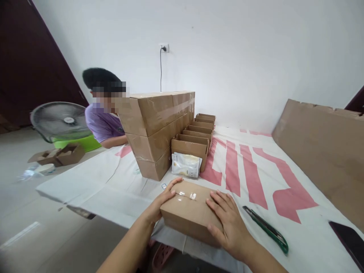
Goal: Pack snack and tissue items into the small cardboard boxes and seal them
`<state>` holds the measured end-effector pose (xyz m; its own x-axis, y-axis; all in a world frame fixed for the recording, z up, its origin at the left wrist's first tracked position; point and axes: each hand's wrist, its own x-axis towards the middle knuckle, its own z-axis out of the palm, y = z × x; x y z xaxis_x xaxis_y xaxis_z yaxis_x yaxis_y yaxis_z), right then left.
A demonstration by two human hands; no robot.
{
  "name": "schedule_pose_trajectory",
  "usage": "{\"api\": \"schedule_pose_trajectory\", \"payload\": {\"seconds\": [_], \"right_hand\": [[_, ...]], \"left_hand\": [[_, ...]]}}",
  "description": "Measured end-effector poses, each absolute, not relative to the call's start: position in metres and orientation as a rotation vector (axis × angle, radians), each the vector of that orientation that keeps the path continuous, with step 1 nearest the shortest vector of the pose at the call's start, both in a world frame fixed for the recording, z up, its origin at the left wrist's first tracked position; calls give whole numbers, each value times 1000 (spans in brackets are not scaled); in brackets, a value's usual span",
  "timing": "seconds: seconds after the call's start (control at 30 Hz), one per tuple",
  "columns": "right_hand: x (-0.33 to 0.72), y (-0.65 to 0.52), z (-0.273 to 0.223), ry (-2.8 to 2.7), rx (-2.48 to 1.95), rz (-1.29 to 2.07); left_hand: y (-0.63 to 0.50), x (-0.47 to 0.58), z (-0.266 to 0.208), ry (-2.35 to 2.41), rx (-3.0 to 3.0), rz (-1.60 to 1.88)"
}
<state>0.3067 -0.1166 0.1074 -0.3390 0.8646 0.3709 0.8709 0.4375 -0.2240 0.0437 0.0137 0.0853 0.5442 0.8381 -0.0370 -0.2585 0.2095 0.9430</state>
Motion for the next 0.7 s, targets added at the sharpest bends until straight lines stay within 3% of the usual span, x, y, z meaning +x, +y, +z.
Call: {"api": "schedule_pose_trajectory", "payload": {"seconds": [0.23,0.7], "right_hand": [[309,-115,117,-2290,-1497,-20],[311,-115,115,-2295,-1459,0]], "left_hand": [[25,51,53,388,1148,1013],[20,53,48,386,1092,1077]]}}
